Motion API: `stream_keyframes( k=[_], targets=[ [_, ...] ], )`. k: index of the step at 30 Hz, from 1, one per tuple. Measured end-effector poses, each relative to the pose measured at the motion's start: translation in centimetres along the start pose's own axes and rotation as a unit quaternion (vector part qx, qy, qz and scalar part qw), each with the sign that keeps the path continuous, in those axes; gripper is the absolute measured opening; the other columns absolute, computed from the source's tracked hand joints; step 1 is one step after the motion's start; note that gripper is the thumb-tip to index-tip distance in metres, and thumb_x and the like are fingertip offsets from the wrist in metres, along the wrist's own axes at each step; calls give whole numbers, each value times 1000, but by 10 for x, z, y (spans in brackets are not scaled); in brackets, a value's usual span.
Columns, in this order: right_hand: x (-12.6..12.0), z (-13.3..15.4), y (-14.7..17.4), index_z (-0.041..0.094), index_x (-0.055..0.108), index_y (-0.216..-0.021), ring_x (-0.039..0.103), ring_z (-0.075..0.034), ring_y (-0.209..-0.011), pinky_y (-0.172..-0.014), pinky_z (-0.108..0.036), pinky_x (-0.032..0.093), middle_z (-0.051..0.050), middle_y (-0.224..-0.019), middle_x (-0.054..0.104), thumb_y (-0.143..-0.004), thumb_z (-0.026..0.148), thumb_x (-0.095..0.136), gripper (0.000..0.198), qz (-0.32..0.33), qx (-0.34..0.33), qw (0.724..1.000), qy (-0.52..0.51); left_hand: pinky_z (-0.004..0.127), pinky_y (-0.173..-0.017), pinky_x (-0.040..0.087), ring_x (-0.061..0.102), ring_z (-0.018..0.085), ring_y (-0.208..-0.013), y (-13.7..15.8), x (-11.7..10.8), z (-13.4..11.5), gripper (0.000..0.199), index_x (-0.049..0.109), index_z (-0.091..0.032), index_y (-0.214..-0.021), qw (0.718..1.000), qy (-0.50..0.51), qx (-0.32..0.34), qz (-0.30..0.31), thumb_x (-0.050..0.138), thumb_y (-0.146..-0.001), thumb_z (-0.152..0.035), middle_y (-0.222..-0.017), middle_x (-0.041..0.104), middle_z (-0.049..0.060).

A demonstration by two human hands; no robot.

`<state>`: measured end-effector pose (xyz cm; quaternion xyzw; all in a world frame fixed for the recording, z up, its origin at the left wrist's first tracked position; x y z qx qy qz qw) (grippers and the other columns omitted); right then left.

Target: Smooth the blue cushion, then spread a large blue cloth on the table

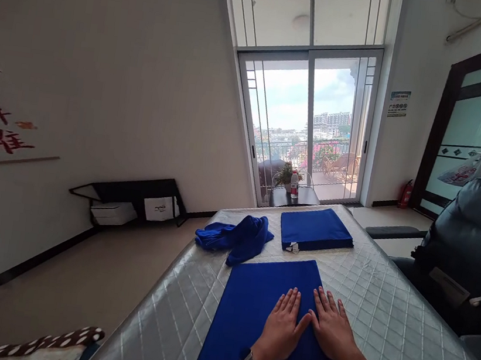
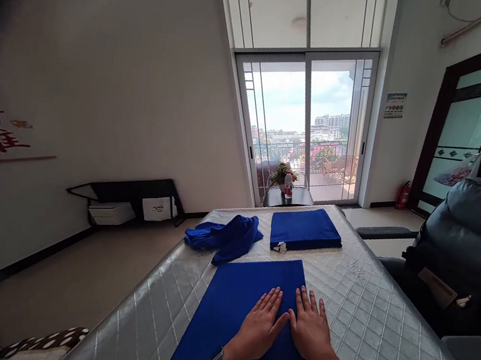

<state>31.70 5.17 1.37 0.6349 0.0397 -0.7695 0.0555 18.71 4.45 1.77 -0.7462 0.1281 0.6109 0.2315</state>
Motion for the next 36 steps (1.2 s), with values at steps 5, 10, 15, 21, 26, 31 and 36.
stream_keyframes(
  k=[5, 10, 15, 21, 26, 31, 36],
  targets=[
    [-1, 0, 1, 21, 21, -155, 8, -24, -148, -119, -49, 7, -2, -161, 14, -97, 48, 19, 64, -9, 0, 1000, -9, 44, -120, 25, 18, 24, -147, 21, -13, 62, 70, 24, -11, -152, 996, -35, -83, 28, 14, -100, -56, -159, 24, 11],
    [4, -2, -2, 20, 21, -154, 8, -23, -148, -119, -49, 8, -1, -161, 14, -97, 48, 19, 64, -19, -2, 1000, -1, 46, -119, 24, 19, 25, -147, 60, -24, 140, 74, 24, -7, -152, 984, -54, -168, 15, 16, -99, -59, -158, 24, 14],
    [10, -4, -5, 22, 21, -154, 10, -23, -148, -119, -49, 10, -1, -161, 16, -97, 51, 18, 65, -34, -11, 999, 6, 44, -119, 22, 20, 26, -146, 85, -31, 181, 79, 21, -2, -151, 972, -42, -232, -3, 13, -99, -60, -158, 19, 17],
    [15, -5, -8, 22, 20, -154, 12, -22, -148, -119, -48, 13, 0, -161, 16, -97, 51, 16, 65, -36, -17, 998, 44, 43, -118, 24, 24, 27, -145, 86, -35, 182, 82, 27, -1, -150, 974, -38, -224, -20, 15, -98, -62, -156, 25, 20],
    [14, -3, -7, 22, 19, -155, 13, -24, -147, -118, -50, 13, -1, -161, 16, -96, 50, 17, 65, -37, -13, 997, 61, 45, -117, 26, 25, 28, -145, 90, -36, 184, 79, 28, -4, -150, 978, -32, -205, -36, 17, -98, -62, -156, 27, 19],
    [6, 0, -13, 22, 25, -153, 15, -26, -147, -118, -53, 13, -2, -161, 19, -95, 51, 21, 66, 3, -15, 996, 85, 46, -116, 28, 28, 29, -144, 92, -36, 186, 76, 29, -4, -150, 979, -35, -197, -46, 17, -99, -58, -155, 30, 20],
    [-17, 11, -38, 23, 33, -151, 15, -26, -147, -117, -53, 13, -3, -161, 19, -96, 47, 19, 62, -5, -17, 997, 78, 47, -116, 29, 29, 29, -143, 91, -36, 186, 73, 32, -2, -148, 980, -43, -186, -54, 17, -100, -54, -154, 32, 21]
  ],
)
Point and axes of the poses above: each hand's wrist, its own y-axis away from the middle knuckle, its own x-axis out of the palm, z = x × y, the point moved 7 cm from there along -y, towards the middle knuckle
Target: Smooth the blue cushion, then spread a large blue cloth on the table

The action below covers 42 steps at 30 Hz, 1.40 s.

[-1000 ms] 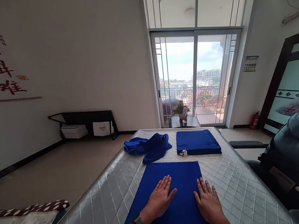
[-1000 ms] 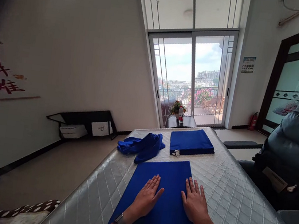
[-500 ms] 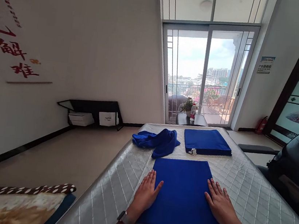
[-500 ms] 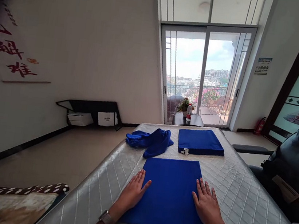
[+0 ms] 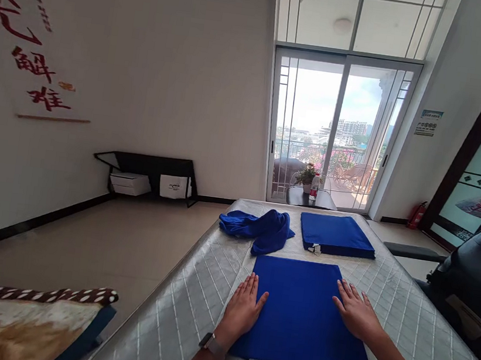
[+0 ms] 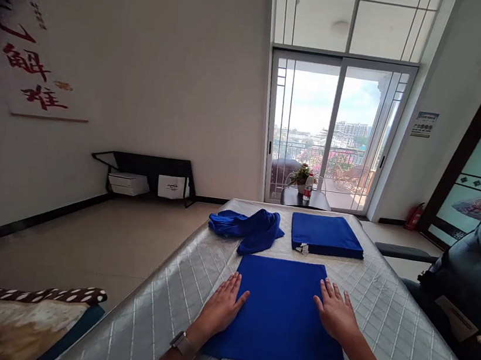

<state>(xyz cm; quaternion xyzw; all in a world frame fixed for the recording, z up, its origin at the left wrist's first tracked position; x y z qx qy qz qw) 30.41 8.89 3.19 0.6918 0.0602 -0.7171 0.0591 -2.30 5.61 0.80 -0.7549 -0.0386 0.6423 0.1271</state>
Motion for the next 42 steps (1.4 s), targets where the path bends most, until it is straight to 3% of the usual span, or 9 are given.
stream_keyframes(
  k=[3, 11, 18, 21, 24, 29, 32, 37, 42],
  targets=[
    [-2, 5, -17, 25, 34, -150, 15, -25, -147, -117, -53, 13, -4, -161, 18, -97, 45, 18, 60, -5, 6, 1000, -13, 47, -116, 30, 30, 29, -143, 0, 1, 0, 73, 32, -1, -148, 1000, -6, 1, -3, 17, -100, -54, -154, 31, 21],
    [29, -5, -34, 19, 16, -155, 9, -23, -148, -118, -49, 9, -4, -162, 14, -97, 53, 17, 68, -20, 13, 999, -48, 48, -119, 22, 26, 28, -145, -6, 3, 11, 70, 33, -6, -149, 998, -49, -20, 21, 20, -99, -54, -155, 30, 17],
    [24, -10, -33, 18, 14, -155, 9, -22, -148, -119, -48, 6, -3, -162, 13, -98, 51, 15, 66, 0, 1, 998, -56, 47, -119, 21, 23, 27, -145, -6, 7, 24, 63, 31, -8, -150, 996, -61, -23, 53, 22, -101, -47, -157, 26, 16],
    [23, -12, -30, 18, 14, -155, 8, -22, -148, -119, -48, 3, -3, -162, 11, -98, 50, 15, 66, 1, 8, 998, -59, 46, -118, 23, 24, 27, -145, -7, 1, 16, 62, 32, -4, -148, 997, -46, -37, 44, 22, -102, -44, -156, 28, 19],
    [20, -12, -28, 16, 14, -155, 6, -23, -148, -119, -49, 1, -4, -162, 11, -98, 50, 15, 67, 0, 13, 997, -70, 43, -118, 28, 27, 24, -144, -11, -8, -22, 59, 32, -5, -148, 1000, -12, 2, 25, 22, -102, -40, -155, 31, 17],
    [18, -13, -26, 17, 15, -155, 4, -22, -148, -119, -49, -1, -5, -162, 12, -97, 50, 15, 67, 3, 16, 996, -91, 40, -117, 32, 36, 18, -141, -24, -11, -135, 46, 44, -21, -144, 979, 48, 193, 44, 32, -99, -23, -152, 43, 5],
    [19, -14, -25, 16, 16, -155, 4, -23, -148, -119, -49, 0, -5, -162, 12, -97, 48, 17, 67, 0, 16, 996, -93, 37, -115, 36, 42, 17, -137, -46, -11, -186, 44, 52, -23, -138, 971, 102, 215, 31, 36, -97, -19, -147, 49, 4],
    [20, -13, -24, 14, 23, -154, 8, -25, -148, -118, -51, 3, -6, -161, 14, -95, 38, 22, 64, -18, 0, 997, -80, 33, -109, 42, 53, 19, -127, -89, 3, -228, 38, 59, -22, -130, 971, 176, 163, -6, 40, -97, -29, -137, 60, 6],
    [24, -13, -25, 14, 27, -153, 10, -25, -148, -118, -50, 2, -6, -161, 14, -90, 25, 28, 64, -24, -15, 998, -60, 38, -112, 38, 49, 21, -132, -100, 24, -240, 42, 54, -20, -135, 975, 155, 158, -30, 35, -100, -34, -140, 57, 8]
  ],
)
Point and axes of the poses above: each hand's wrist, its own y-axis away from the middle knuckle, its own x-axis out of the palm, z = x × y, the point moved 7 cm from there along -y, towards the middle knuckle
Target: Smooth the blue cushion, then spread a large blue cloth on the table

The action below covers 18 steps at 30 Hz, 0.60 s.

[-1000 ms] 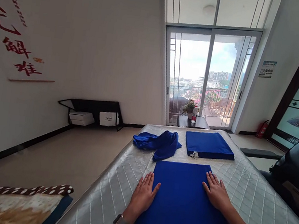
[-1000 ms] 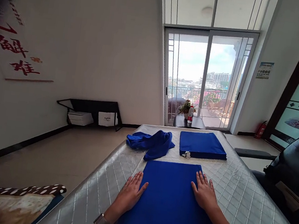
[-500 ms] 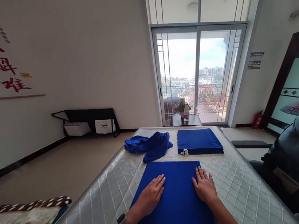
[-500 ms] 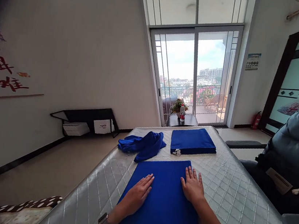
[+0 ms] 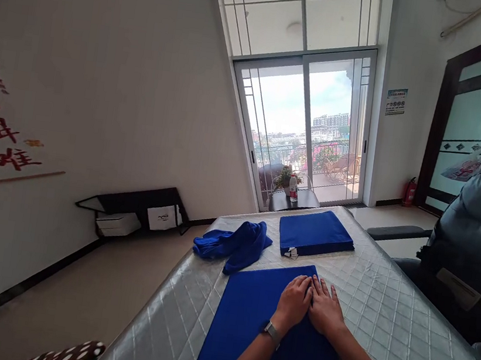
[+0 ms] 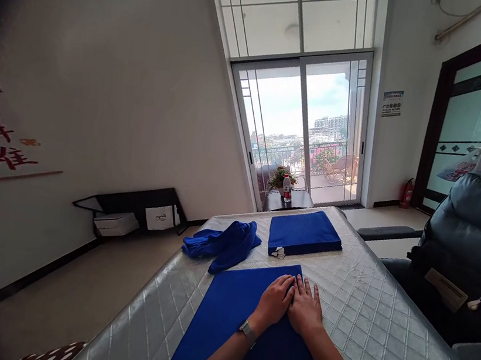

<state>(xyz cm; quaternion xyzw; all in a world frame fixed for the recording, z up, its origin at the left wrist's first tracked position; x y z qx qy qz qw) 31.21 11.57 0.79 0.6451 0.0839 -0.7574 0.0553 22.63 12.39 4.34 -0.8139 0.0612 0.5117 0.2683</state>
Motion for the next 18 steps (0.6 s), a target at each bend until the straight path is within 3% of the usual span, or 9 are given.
stream_keyframes(
  k=[4, 11, 18],
  targets=[
    [0, -1, -1, 16, 25, -154, 10, -25, -148, -119, -50, 2, -6, -161, 16, -93, 31, 28, 63, -4, 8, 1000, -19, 43, -115, 34, 41, 22, -138, 5, 7, 8, 48, 48, -17, -140, 999, -45, 16, 12, 28, -103, -40, -146, 50, 10],
    [-1, -3, -3, 16, 22, -154, 10, -24, -148, -119, -50, 1, -6, -160, 17, -96, 49, 21, 67, -2, 29, 999, -44, 44, -118, 27, 25, 22, -146, 18, 6, 38, 58, 36, -16, -148, 988, -146, -15, 55, 19, -102, -47, -154, 38, 8],
    [-3, -2, -2, 17, 21, -154, 10, -23, -148, -119, -49, 2, -5, -161, 17, -96, 50, 21, 67, 0, 30, 999, -38, 42, -120, 24, 20, 21, -147, 33, -11, 60, 64, 32, -17, -151, 981, -165, -63, 77, 11, -101, -51, -157, 32, 5]
  ],
)
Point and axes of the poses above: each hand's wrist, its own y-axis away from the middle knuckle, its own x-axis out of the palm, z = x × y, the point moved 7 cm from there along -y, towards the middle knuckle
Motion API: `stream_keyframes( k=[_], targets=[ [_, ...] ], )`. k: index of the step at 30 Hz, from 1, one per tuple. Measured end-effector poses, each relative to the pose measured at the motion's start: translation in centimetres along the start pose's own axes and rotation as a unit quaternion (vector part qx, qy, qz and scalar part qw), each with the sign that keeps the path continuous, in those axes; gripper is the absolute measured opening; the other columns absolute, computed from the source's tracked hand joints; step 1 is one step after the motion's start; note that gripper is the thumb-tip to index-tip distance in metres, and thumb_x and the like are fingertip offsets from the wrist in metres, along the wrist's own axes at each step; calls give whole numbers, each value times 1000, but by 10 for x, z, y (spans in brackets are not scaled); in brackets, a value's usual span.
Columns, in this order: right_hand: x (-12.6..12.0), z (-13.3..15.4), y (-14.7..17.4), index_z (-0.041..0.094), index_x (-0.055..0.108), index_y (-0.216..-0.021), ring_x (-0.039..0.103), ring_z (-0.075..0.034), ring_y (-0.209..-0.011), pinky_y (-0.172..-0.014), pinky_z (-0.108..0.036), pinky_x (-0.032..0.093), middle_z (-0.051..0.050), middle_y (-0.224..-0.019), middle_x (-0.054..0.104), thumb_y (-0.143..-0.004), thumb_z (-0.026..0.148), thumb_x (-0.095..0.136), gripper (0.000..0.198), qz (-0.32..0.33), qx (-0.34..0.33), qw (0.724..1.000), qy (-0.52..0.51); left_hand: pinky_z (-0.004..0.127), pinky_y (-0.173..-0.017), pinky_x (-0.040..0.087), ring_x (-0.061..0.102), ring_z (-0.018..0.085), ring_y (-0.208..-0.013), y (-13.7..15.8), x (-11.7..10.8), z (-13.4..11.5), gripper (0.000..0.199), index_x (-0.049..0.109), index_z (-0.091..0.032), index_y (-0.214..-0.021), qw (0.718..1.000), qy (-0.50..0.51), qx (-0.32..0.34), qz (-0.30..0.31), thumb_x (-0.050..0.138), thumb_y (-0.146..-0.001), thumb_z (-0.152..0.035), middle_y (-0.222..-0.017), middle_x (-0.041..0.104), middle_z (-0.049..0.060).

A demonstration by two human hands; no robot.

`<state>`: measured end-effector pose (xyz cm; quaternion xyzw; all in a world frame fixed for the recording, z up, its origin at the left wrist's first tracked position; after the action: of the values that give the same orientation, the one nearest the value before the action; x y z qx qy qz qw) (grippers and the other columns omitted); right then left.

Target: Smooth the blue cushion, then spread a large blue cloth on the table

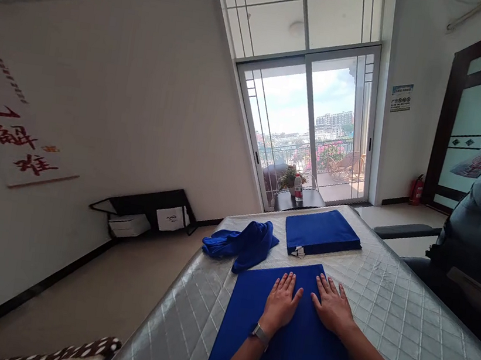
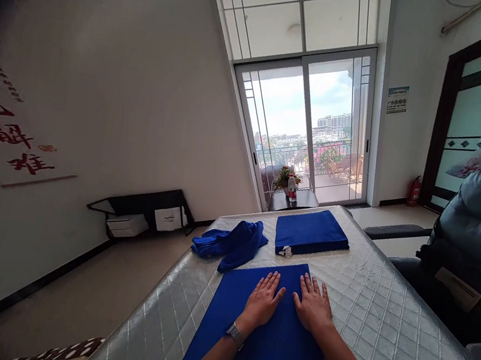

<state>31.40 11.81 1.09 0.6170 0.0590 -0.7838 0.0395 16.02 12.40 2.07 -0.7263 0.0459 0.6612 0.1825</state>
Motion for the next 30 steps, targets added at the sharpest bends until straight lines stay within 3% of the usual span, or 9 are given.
stream_keyframes(
  k=[5, 16, 30],
  targets=[
    [1, 0, 1, 18, 21, -155, 9, -23, -148, -119, -48, 2, -4, -161, 17, -96, 51, 20, 67, -4, 0, 1000, 1, 42, -120, 23, 21, 21, -147, 12, -6, 31, 67, 32, -16, -151, 999, -1, -33, 12, 10, -100, -54, -157, 31, 5],
    [7, -2, -4, 18, 23, -154, 11, -23, -148, -119, -48, 4, -4, -161, 19, -95, 52, 20, 68, -17, -10, 1000, 14, 42, -119, 23, 24, 22, -146, 44, -15, 127, 70, 33, -10, -150, 994, -22, -103, 10, 10, -100, -54, -155, 33, 10],
    [14, -4, -10, 23, 19, -155, 12, -21, -148, -119, -46, 10, 0, -161, 19, -95, 55, 17, 68, -11, -17, 998, 60, 42, -119, 23, 27, 25, -145, 50, -18, 146, 70, 35, -10, -149, 991, 9, -129, -37, 16, -99, -55, -155, 36, 11]
  ],
)
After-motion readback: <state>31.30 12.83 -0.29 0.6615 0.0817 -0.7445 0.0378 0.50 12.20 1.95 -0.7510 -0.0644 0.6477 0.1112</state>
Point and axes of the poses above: each hand's wrist, its own y-axis away from the middle knuckle, its own x-axis out of the palm, z = x × y, the point moved 7 cm from there along -y, towards the middle knuckle
